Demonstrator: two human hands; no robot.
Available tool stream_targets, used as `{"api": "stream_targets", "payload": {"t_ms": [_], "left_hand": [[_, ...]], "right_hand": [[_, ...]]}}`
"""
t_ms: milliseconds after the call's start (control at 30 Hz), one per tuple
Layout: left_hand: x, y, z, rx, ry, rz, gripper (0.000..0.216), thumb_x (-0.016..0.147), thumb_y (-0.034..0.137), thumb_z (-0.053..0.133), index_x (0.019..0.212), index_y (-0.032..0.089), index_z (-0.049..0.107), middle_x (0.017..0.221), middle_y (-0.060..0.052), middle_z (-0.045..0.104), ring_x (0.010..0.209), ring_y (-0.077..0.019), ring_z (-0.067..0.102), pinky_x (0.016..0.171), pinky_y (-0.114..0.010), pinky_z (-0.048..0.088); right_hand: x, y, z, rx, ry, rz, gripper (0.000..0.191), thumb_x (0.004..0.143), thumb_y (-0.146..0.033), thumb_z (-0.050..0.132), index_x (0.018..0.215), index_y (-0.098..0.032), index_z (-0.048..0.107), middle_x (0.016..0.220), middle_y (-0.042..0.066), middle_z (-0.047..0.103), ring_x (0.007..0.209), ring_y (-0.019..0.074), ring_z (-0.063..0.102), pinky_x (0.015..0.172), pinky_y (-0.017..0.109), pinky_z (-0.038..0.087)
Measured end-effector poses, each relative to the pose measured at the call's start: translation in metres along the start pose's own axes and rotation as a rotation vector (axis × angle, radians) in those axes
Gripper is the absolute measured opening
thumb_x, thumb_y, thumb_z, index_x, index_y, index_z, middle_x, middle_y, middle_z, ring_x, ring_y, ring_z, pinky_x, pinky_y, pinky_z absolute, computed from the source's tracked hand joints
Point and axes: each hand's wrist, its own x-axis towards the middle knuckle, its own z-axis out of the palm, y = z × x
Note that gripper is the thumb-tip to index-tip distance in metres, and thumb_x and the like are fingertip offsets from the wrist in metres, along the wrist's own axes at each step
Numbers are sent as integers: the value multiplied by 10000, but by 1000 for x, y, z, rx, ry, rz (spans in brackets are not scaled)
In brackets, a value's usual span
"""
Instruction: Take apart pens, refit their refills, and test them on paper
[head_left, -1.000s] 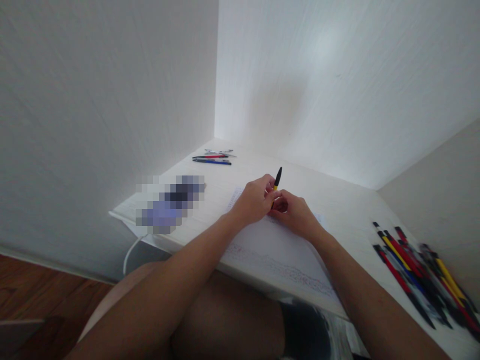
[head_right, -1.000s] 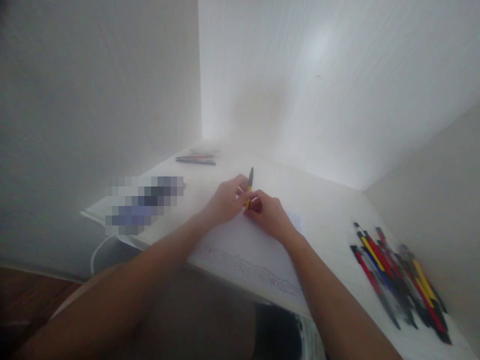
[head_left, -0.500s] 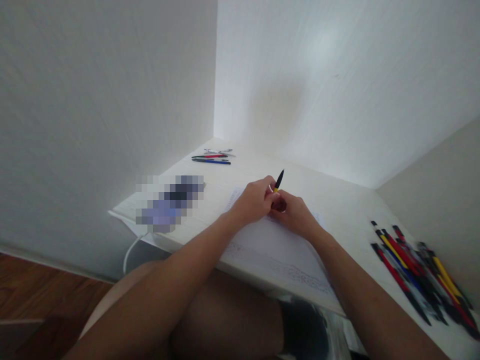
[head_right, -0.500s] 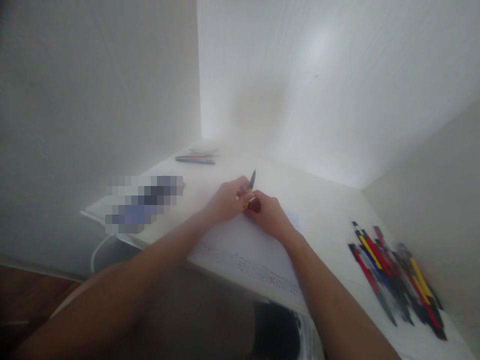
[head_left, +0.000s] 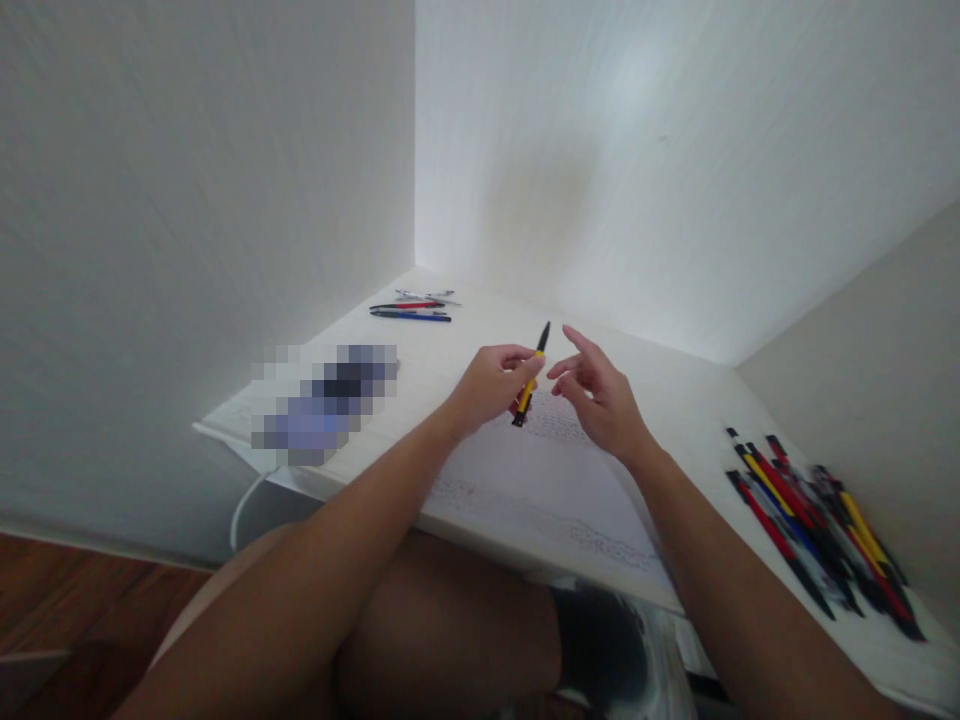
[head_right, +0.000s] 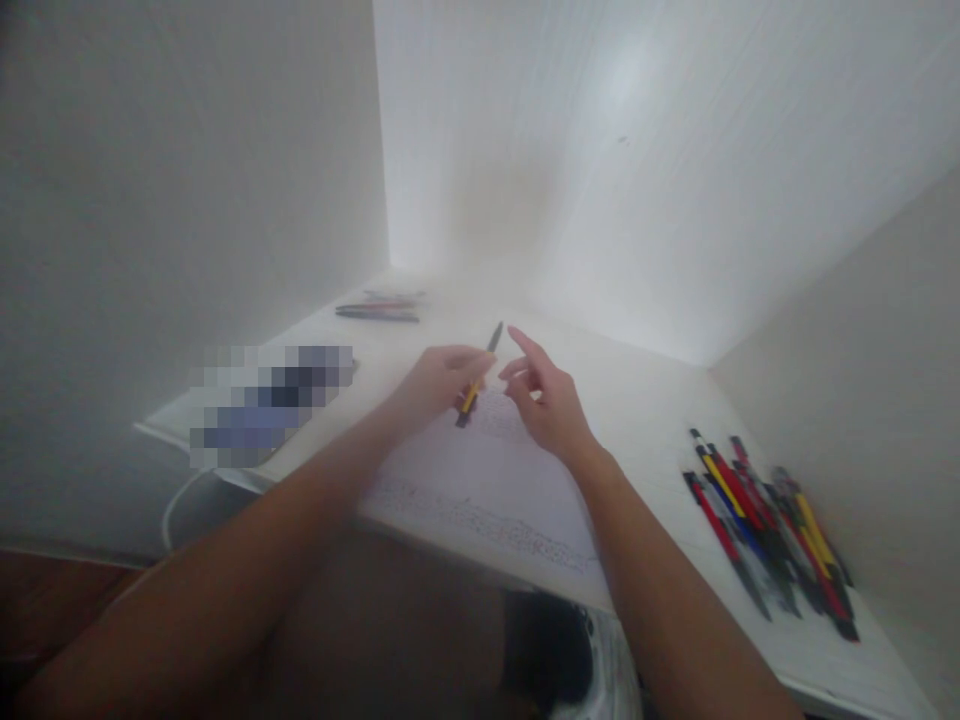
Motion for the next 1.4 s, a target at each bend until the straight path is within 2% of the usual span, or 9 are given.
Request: {"api": "stream_targets", "payload": {"t_ms": [133,233,367,467,600,667,800,1000,1400], "left_hand": [[-1,-6,4,177,-76,144,247,893,362,629,960,144,723,811,-77,709,641,-136,633,548,-255,518],[0,-9,6,158,-95,138,334,909,410,604,1097,149,697,850,-81,717,647,-148,653,546,-264,517],[2,-14,4,362,-86,149,344,977,412,466,1007,160,698,775,-62,696,563,-146,610,549,-298,482],[2,-24,0,673,-83,243,279,924,431,574,955,194,717,747,-45,685,672,-182,622,671,-330,475],[-1,-34,-3,825,-238,269,524,753,625,726,1083,218,721,793,-55,682,779,-234,627,768,-358,473],[-3,-35,-3,853,-304,278,655,631,683,787,1101,231,729,917,-77,697,871,-264,627,835,-381,469],[-4,-29,-2,910,-393,210,844,501,715,829,1202,260,711,1103,-104,682,1009,-321,609,927,-431,451],[-6,-19,0,960,-422,161,864,523,703,822,1248,249,698,1142,-126,674,1064,-348,594,971,-462,427],[-4,-8,1,1111,-512,86,906,591,789,738,1351,308,626,1302,-106,619,1147,-332,573,1011,-424,412]], "right_hand": [[-1,4,3,-309,14,-148,369,957,-298,536,1306,-235,634,1015,63,692,818,193,641,708,344,545],[0,5,2,-383,117,-156,284,951,-279,547,1197,-214,676,1110,82,691,864,203,652,710,350,539],[4,5,-13,-365,350,-48,242,944,-407,603,1024,-195,686,950,84,703,791,205,647,687,343,524],[2,4,-32,-103,426,158,403,980,-526,497,887,-178,676,728,76,666,612,179,613,549,308,482],[-19,-2,-51,327,222,388,393,927,-473,552,1096,-137,665,849,129,728,628,204,679,492,296,485],[-35,-3,-51,372,119,430,356,893,-445,604,1039,-132,693,895,144,739,687,219,705,490,284,491],[-61,6,-37,332,15,461,249,866,-407,649,843,-163,696,612,51,672,460,151,584,413,256,432],[-71,25,-16,242,11,441,275,849,-451,687,828,-177,680,750,73,722,577,163,648,527,288,530],[-76,27,-14,31,32,360,211,883,-298,654,721,-163,658,605,15,639,459,94,519,430,219,373]]}}
